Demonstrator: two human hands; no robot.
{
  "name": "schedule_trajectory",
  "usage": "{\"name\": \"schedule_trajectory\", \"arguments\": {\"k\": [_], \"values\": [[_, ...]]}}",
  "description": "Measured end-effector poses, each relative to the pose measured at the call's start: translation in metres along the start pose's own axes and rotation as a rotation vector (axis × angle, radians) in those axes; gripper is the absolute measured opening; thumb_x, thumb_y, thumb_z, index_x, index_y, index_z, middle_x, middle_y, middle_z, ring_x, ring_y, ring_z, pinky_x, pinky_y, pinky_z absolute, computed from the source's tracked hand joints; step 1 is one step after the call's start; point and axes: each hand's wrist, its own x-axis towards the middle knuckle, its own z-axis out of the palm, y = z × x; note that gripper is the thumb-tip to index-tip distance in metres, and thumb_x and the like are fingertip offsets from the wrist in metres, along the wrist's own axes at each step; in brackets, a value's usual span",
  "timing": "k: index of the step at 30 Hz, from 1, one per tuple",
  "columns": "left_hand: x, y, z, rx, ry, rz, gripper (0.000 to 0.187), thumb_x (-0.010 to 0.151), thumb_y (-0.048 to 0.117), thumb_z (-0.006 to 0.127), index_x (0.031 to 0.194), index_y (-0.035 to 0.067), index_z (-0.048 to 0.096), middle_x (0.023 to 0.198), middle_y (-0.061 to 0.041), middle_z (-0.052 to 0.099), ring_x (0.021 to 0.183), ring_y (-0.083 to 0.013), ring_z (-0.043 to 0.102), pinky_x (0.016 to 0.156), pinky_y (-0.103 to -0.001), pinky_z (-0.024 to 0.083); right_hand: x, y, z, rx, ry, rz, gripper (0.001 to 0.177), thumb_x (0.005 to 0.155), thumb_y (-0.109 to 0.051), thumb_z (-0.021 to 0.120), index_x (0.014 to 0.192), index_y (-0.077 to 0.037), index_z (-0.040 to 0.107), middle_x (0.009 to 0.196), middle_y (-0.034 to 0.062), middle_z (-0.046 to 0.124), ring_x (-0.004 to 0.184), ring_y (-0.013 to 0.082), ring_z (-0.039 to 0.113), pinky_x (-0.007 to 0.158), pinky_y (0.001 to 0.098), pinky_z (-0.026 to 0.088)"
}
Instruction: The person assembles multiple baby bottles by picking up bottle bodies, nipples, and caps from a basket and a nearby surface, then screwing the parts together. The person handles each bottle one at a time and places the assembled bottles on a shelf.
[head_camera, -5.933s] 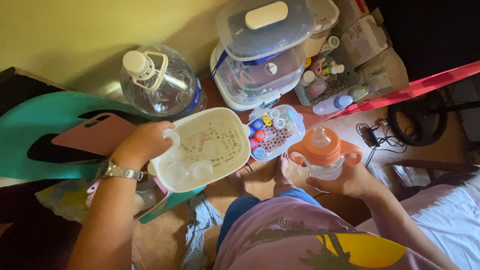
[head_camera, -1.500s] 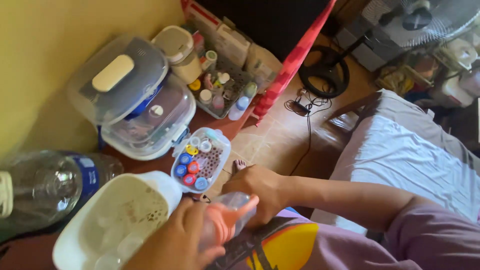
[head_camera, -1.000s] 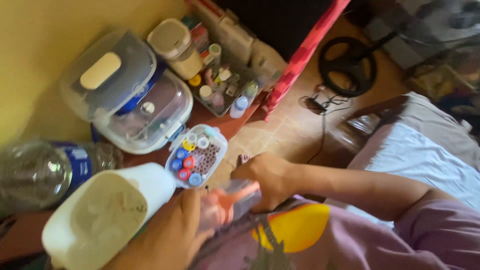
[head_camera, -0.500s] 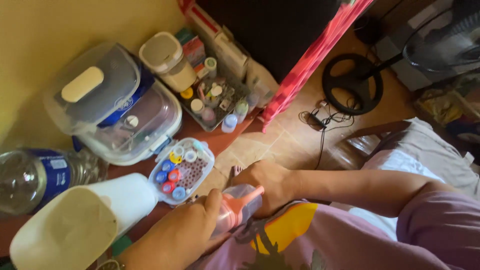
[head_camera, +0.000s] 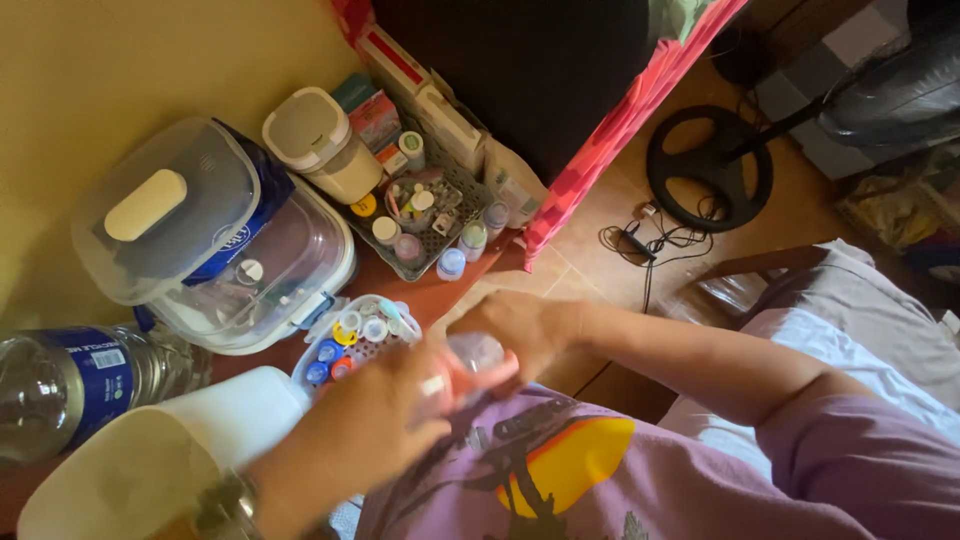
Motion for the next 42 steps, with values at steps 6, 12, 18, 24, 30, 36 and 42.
{"name": "schedule_trajectory", "arguments": {"k": [6,12,18,24,30,36,42], "values": [[0.009,-0.007,-0.036,-0.052,0.261,0.017,0.098,0.053,0.035,0.103,0.137,0.018,0.056,0.134,-0.001,0.068,0.122,-0.0218,0.065,0.098,-0.036,0.049,-0.010,0.021,-0.019,0.342,0.113,-0.084,0.086,0.062,-0.030,0.083,0.137,-0.009,0.046,0.123,0.0102,0.064,0.106,0.0247,0.065,0.088,0.0369,0.052],[0.021,-0.041,0.007,-0.116,0.245,-0.240,0.040,0.069,0.008,0.076,0.108,0.014,0.075,0.103,-0.007,0.080,0.090,-0.0271,0.078,0.076,-0.038,0.058,-0.004,0.027,0.006,0.132,0.196,-0.043,0.081,0.055,-0.049,0.078,0.121,-0.012,0.049,0.104,0.0092,0.068,0.087,0.0276,0.068,0.075,0.0420,0.049],[0.030,-0.118,0.065,-0.024,0.215,-0.496,0.032,0.076,0.042,0.084,0.085,0.016,0.069,0.083,-0.003,0.081,0.080,-0.0309,0.074,0.075,-0.041,0.053,-0.001,0.111,0.112,0.563,0.399,0.097,0.119,0.071,-0.041,0.087,0.158,-0.005,0.015,0.161,0.0218,0.032,0.150,0.0320,0.034,0.124,0.0434,0.029],[0.074,-0.139,0.058,0.004,0.504,-0.375,0.031,0.090,0.038,0.069,0.093,0.008,0.068,0.087,-0.017,0.075,0.081,-0.0398,0.069,0.074,-0.050,0.050,-0.060,0.230,0.195,0.775,0.611,0.529,0.048,0.091,-0.025,0.076,0.134,-0.016,0.055,0.124,0.0077,0.067,0.110,0.0177,0.065,0.098,0.0322,0.058],[0.205,-0.160,0.045,-0.067,0.706,-0.258,0.027,0.085,0.022,0.081,0.098,0.002,0.067,0.090,-0.023,0.074,0.096,-0.0443,0.071,0.085,-0.053,0.058,-0.126,0.284,0.204,0.702,0.648,0.741,0.049,0.090,-0.035,0.082,0.131,-0.015,0.064,0.116,0.0108,0.077,0.107,0.0262,0.075,0.092,0.0414,0.060],[0.340,-0.266,0.118,0.066,0.422,-0.385,0.031,0.095,0.031,0.061,0.099,0.004,0.073,0.091,-0.017,0.079,0.098,-0.0366,0.076,0.091,-0.048,0.059,-0.152,0.269,0.203,0.743,0.768,0.795,0.044,0.090,-0.033,0.081,0.129,-0.017,0.068,0.114,0.0074,0.078,0.101,0.0191,0.074,0.092,0.0412,0.059],[0.379,-0.275,0.099,0.015,0.369,-0.562,0.012,0.091,-0.006,0.066,0.085,0.003,0.072,0.089,-0.012,0.077,0.080,-0.0246,0.076,0.065,-0.034,0.065,-0.185,0.251,0.227,0.770,0.744,1.040,0.025,0.087,-0.028,0.080,0.107,-0.013,0.073,0.100,-0.0014,0.082,0.087,0.0076,0.073,0.079,0.0255,0.058]]}}
